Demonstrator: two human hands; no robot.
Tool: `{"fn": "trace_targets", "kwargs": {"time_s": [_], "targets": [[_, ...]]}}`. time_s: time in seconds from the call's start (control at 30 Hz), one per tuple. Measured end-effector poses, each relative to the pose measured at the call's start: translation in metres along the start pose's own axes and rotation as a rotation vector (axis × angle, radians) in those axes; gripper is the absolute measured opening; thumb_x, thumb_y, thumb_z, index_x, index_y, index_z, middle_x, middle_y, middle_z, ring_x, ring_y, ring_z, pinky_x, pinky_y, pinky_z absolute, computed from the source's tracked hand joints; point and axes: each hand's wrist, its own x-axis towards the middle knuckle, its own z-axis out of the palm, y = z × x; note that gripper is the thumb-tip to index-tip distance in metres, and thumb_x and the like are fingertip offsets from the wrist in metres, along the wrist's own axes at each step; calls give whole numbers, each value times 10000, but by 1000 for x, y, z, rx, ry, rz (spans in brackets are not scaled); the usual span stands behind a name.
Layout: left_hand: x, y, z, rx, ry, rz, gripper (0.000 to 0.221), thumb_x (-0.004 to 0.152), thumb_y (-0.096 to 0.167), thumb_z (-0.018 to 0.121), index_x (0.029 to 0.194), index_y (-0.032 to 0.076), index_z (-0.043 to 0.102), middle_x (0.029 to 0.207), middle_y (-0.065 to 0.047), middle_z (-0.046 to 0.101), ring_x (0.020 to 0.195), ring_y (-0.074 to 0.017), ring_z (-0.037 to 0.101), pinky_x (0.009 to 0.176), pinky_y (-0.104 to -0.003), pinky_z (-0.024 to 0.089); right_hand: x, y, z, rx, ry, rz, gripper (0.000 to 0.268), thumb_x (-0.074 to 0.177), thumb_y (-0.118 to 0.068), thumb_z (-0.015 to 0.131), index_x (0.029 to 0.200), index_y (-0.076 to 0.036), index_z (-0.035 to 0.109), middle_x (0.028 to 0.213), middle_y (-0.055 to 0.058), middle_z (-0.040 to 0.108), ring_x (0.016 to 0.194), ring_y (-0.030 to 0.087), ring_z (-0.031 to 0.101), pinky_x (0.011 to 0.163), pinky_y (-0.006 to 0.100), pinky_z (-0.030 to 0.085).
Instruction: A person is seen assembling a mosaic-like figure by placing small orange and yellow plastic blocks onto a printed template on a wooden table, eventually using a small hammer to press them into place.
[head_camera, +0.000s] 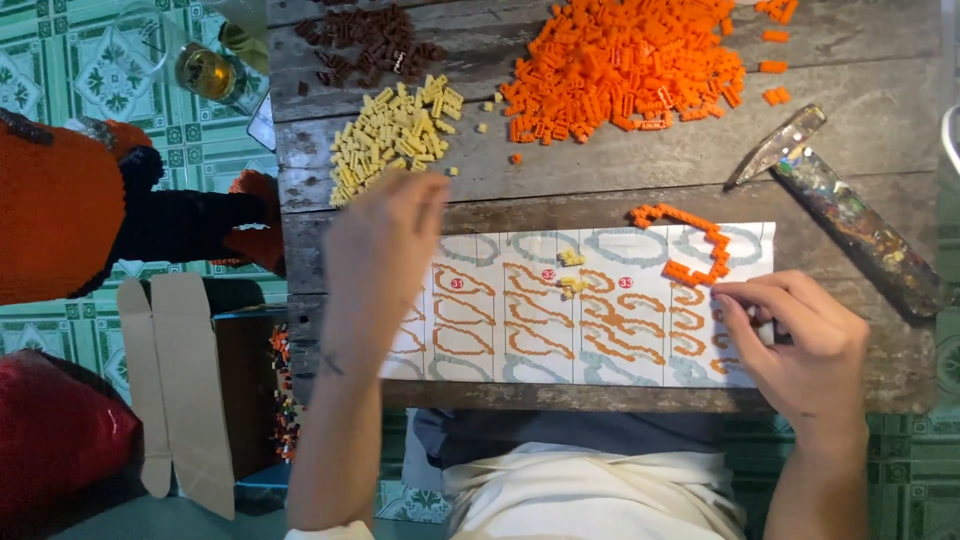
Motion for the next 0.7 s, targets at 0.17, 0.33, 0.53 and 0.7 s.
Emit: {"fn": "trace_targets", "kwargs": {"time_s": [0.17,0.33,0.53,0.7], "targets": [[10,-25,-11,84,-66,-73,205,1097,207,753,1258,159,870,1206,-29,754,883,-313,758,603,-491,611,-1,7,6,17,0,32,70,1105,69,824,1159,35,852,1049,147,779,784,203,651,754,322,516],[5,-27,-1,184,44,61,159,1095,202,858,1238,153,908,1242,-65,776,966,-355,754,693,-531,573,-1,1,-2,22,2,39,51,1114,38,818,1150,4,832,1060,138,766,793,222,648,771,341,501],[1,-19,-11,245,147,189,108,1195,141,982,1180,60,912,1193,-53,802,877,-261,753,576,-393,582,4,-1,-2,55,19,6,45,1099,71,796,1120,46,827,1031,160,753,780,221,642,723,337,516],[0,20,-16,-38,41,334,42,1144,51,884,1178,40,863,1104,-103,881,670,-149,706,624,-327,588,6,-3,-4,51,-4,-7,63,1099,70,788,1134,39,830,1032,155,749,796,235,647,746,354,519]]}}
